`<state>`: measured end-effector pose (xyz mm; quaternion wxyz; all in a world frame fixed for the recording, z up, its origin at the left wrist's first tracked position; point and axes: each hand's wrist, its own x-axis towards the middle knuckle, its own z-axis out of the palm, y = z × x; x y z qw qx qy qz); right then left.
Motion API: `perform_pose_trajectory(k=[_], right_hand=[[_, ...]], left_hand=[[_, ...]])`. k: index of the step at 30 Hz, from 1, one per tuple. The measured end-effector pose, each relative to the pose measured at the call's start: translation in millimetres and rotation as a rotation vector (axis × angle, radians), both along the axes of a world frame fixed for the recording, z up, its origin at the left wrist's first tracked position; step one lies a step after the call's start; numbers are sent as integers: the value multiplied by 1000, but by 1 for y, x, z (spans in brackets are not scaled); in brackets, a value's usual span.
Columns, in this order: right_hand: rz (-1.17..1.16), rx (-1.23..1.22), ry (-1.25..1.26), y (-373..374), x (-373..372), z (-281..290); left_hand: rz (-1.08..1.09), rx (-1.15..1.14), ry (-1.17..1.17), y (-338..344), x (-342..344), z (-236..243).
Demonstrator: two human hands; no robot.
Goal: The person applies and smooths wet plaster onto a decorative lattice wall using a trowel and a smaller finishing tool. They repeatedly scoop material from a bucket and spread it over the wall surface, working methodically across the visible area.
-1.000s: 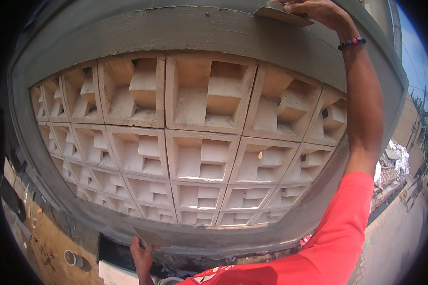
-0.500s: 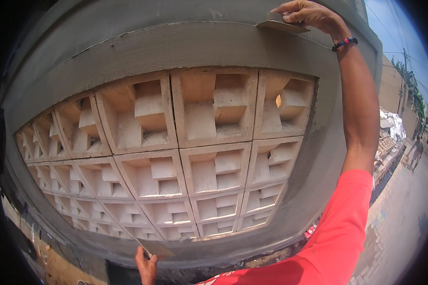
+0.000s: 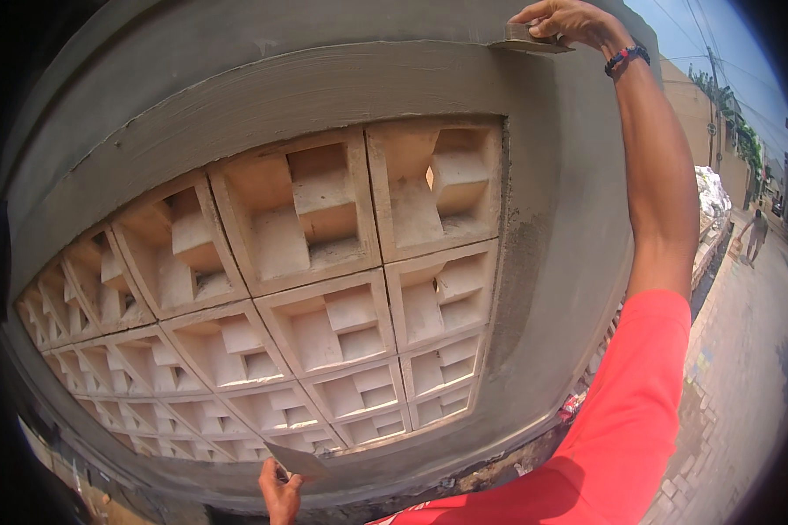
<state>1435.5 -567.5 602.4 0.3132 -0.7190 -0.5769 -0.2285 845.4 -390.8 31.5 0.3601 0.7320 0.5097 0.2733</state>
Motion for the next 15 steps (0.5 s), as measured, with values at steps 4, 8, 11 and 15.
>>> perform_pose_trajectory(k=[4, 8, 11, 15], right_hand=[[-41, -31, 74, -19, 26, 4], [-22, 47, 74, -23, 25, -12], [-18, 79, 90, -50, -10, -28], [-81, 46, 297, -69, 58, -15]], left_hand=[[-55, 47, -27, -2, 7, -1], [-2, 31, -48, -13, 9, 2], [9, 18, -52, -16, 12, 0], [-18, -18, -84, -11, 3, -12]])
